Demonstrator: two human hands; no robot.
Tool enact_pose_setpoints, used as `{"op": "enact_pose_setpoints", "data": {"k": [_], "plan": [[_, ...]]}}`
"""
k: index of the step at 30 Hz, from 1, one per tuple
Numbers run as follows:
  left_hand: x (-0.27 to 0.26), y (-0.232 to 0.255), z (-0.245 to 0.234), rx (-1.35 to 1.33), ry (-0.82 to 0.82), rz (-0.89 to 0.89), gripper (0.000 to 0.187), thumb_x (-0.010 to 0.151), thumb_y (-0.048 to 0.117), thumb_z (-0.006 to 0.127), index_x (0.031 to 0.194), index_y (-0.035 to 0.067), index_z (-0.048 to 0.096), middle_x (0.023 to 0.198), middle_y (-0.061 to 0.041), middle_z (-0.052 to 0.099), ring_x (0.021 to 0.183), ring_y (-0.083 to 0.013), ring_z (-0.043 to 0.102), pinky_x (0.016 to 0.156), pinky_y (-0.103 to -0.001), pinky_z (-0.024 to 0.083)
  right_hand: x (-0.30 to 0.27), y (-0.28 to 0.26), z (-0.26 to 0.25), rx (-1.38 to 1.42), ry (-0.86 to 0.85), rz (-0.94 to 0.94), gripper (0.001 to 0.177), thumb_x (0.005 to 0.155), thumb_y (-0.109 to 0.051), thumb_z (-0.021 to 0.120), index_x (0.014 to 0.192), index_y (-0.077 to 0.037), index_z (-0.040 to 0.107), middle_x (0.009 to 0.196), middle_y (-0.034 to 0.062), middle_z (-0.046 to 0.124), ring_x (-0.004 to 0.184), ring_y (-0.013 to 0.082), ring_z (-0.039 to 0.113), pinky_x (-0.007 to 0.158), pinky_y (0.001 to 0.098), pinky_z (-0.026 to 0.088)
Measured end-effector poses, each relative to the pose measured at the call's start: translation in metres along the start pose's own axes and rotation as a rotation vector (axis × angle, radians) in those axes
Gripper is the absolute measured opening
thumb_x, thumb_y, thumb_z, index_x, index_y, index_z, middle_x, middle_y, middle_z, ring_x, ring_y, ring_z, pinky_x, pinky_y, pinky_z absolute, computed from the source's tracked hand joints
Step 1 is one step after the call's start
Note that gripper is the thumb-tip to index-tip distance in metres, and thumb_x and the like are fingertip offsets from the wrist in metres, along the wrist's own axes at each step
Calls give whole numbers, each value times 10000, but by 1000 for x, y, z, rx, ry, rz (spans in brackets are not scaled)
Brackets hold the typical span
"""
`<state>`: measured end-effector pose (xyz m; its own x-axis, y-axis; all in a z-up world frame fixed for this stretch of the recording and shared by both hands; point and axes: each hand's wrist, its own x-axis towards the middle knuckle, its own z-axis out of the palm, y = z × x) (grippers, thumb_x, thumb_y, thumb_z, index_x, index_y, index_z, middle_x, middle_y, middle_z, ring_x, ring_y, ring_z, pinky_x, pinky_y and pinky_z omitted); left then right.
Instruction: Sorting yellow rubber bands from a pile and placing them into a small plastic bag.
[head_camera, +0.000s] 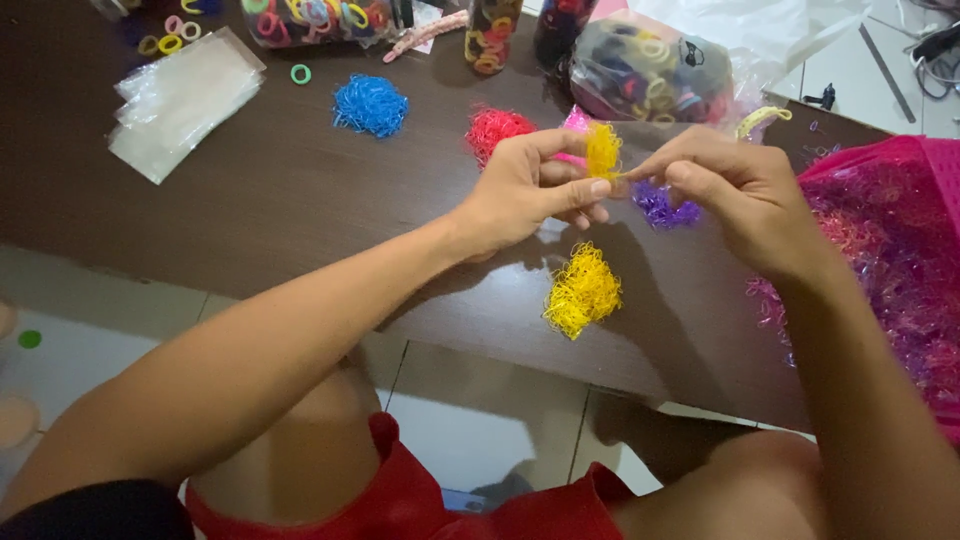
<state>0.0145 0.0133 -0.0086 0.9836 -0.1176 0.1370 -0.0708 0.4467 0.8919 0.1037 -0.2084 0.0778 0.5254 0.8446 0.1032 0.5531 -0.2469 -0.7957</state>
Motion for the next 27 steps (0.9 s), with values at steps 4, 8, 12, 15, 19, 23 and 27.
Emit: {"op": "enact_pose_setpoints", "data": {"k": [4, 8, 12, 15, 19, 23, 27], "plan": [[-1, 2, 1, 23, -2, 33, 415, 917, 57, 726, 1295, -50, 591, 949, -168, 761, 804, -185, 747, 713, -266, 643, -1, -1, 0, -64, -42, 23, 235, 1011, -78, 572, 1158, 8, 735, 1029, 75, 667, 702, 131, 471, 622, 251, 357], [-1, -3, 1, 8, 27, 28, 391, 912, 37, 731, 1261, -63, 587, 925, -165, 758, 785, -185, 745, 685, -262, 629, 0, -7, 4, -101, -15, 1, 224, 1007, -57, 584, 1150, 4, 745, 1053, 73, 659, 848, 158, 542, 727, 262, 420], [-2, 1, 2, 56, -8, 19, 390, 920, 47, 715, 1273, -53, 580, 978, -182, 768, 826, -192, 758, 700, -265, 643, 1, -3, 3, -138, -36, -19, 233, 1020, -110, 577, 1122, -7, 759, 1042, 75, 638, 857, 159, 540, 716, 267, 421], [-4, 2, 2, 94, -36, 45, 348, 922, 51, 713, 1239, -43, 607, 1009, -183, 779, 853, -188, 771, 707, -259, 655, 1, -1, 4, -93, -85, 37, 300, 1039, -165, 523, 1141, 3, 750, 1065, 78, 603, 887, 166, 543, 756, 281, 445], [-2, -4, -1, 140, -85, 103, 262, 919, 85, 731, 1119, -53, 634, 847, -163, 769, 742, -169, 759, 666, -249, 649, 1, 1, 2, -7, -150, 70, 384, 1069, -189, 403, 1162, 10, 717, 1108, 93, 628, 932, 184, 572, 813, 308, 488], [-4, 1, 4, 124, -77, 38, 282, 922, 69, 727, 1159, -59, 643, 720, -62, 690, 798, -195, 788, 707, -254, 671, -1, 6, 4, -5, -88, -2, 400, 1087, -216, 395, 1132, 21, 714, 1082, 115, 604, 920, 196, 565, 796, 313, 497], [-5, 2, 6, 170, -75, 38, 302, 924, 70, 710, 1188, -49, 620, 875, -164, 773, 775, -183, 779, 669, -240, 657, -1, 8, 5, -72, -36, -50, 401, 1087, -209, 409, 1180, 40, 709, 1073, 122, 565, 876, 181, 525, 742, 284, 450]]}}
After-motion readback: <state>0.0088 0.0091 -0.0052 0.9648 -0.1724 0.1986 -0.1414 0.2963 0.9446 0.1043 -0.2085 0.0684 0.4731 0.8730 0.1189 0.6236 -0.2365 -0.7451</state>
